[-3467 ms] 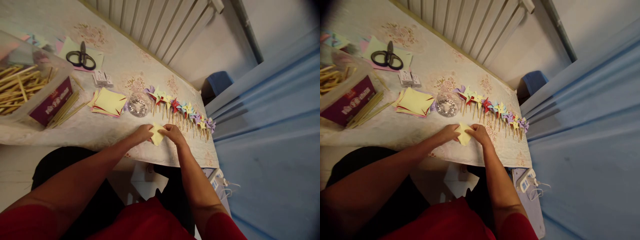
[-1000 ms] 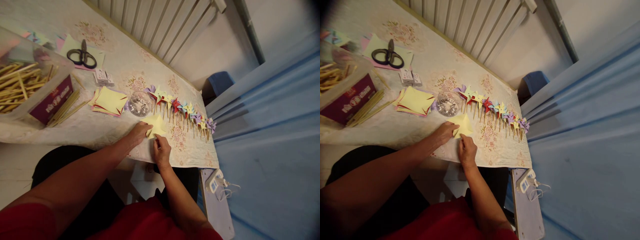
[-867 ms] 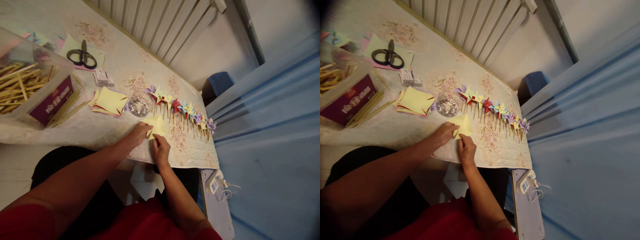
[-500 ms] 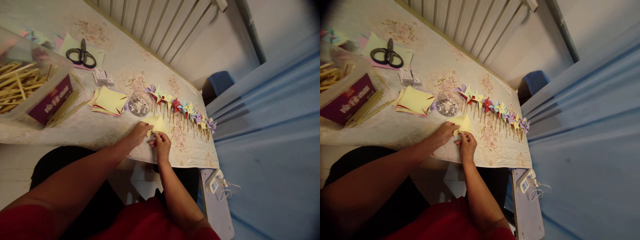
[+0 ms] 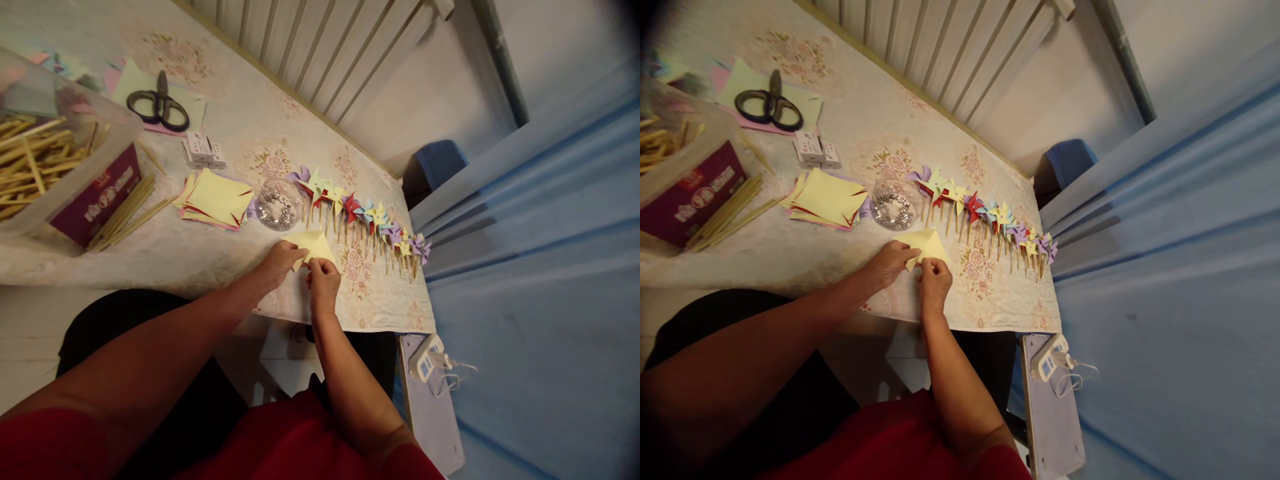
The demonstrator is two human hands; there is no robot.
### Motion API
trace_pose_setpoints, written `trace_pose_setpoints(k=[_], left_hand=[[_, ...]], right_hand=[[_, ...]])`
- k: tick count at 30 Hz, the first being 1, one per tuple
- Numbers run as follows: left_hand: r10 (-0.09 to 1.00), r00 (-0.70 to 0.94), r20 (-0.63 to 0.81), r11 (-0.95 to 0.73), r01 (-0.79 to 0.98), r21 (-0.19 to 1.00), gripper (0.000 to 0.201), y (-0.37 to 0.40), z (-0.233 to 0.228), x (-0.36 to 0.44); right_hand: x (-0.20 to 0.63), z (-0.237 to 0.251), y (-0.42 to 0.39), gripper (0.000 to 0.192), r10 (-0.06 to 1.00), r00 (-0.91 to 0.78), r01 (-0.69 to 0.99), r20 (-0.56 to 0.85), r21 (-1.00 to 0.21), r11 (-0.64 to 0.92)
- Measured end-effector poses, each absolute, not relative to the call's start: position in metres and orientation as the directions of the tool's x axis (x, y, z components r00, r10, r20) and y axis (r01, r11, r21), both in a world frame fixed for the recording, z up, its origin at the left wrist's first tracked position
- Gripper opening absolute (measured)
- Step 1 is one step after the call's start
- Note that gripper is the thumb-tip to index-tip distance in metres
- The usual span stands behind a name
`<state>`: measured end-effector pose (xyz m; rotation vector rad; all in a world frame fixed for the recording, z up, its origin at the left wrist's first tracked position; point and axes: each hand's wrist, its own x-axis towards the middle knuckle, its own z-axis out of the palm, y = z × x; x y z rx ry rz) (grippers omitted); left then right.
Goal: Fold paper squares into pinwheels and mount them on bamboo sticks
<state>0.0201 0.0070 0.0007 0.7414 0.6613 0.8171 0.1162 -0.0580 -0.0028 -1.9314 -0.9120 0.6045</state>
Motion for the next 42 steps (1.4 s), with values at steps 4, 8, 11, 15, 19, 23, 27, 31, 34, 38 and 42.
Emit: trace_pose_setpoints(k=[4, 8, 11, 15, 19, 23, 27, 31, 34, 38, 42], left_hand=[[0.834, 0.503, -0.226, 0.463, -0.418, 0.782, 0.008, 0.007, -0.002, 0.02], [0.845, 0.491, -0.209, 0.45, -0.444, 0.775, 0.013, 0.006, -0.007, 0.021], [0.856, 0.465, -0.225, 0.439, -0.425, 0.792, 0.014, 0.005, -0.005, 0.02], [0.854, 0.462, -0.239, 0.443, -0.404, 0.8, 0.012, 0.005, -0.003, 0.021], [0.854, 0.46, -0.241, 0.448, -0.418, 0.79, 0.01, 0.006, -0.007, 0.023], [0.855, 0.452, -0.253, 0.449, -0.402, 0.798, 0.009, 0.006, -0.009, 0.023], [0.851, 0.463, -0.249, 0.448, -0.391, 0.804, 0.011, 0.006, -0.007, 0.021], [0.843, 0.473, -0.256, 0.459, -0.384, 0.801, 0.01, 0.005, -0.008, 0.022], [0.841, 0.476, -0.259, 0.46, -0.374, 0.805, 0.012, 0.005, -0.007, 0.022], [0.848, 0.468, -0.249, 0.439, -0.358, 0.824, 0.013, 0.005, -0.007, 0.021], [0.843, 0.483, -0.239, 0.441, -0.364, 0.82, 0.011, 0.008, -0.01, 0.022]], right_hand=[[0.115, -0.003, -0.055, 0.019, 0.773, 0.633, 0.313, -0.04, -0.9, -0.303], [0.112, -0.005, -0.053, 0.017, 0.743, 0.669, 0.24, -0.015, -0.942, -0.235], [0.111, -0.008, -0.052, 0.015, 0.735, 0.677, 0.204, -0.03, -0.952, -0.227], [0.11, -0.008, -0.052, 0.013, 0.733, 0.679, 0.192, -0.034, -0.956, -0.223], [0.108, -0.005, -0.053, 0.013, 0.735, 0.677, 0.177, -0.036, -0.962, -0.21], [0.106, -0.003, -0.053, 0.013, 0.737, 0.673, 0.154, -0.064, -0.962, -0.225], [0.107, -0.003, -0.054, 0.014, 0.743, 0.666, 0.16, -0.065, -0.96, -0.228], [0.109, -0.003, -0.054, 0.015, 0.747, 0.66, 0.158, -0.077, -0.958, -0.238], [0.109, -0.003, -0.054, 0.015, 0.75, 0.656, 0.152, -0.088, -0.958, -0.245], [0.107, -0.002, -0.055, 0.017, 0.754, 0.651, 0.163, -0.091, -0.953, -0.256], [0.114, 0.0, -0.064, 0.019, 0.742, 0.67, 0.255, -0.019, -0.933, -0.254]])
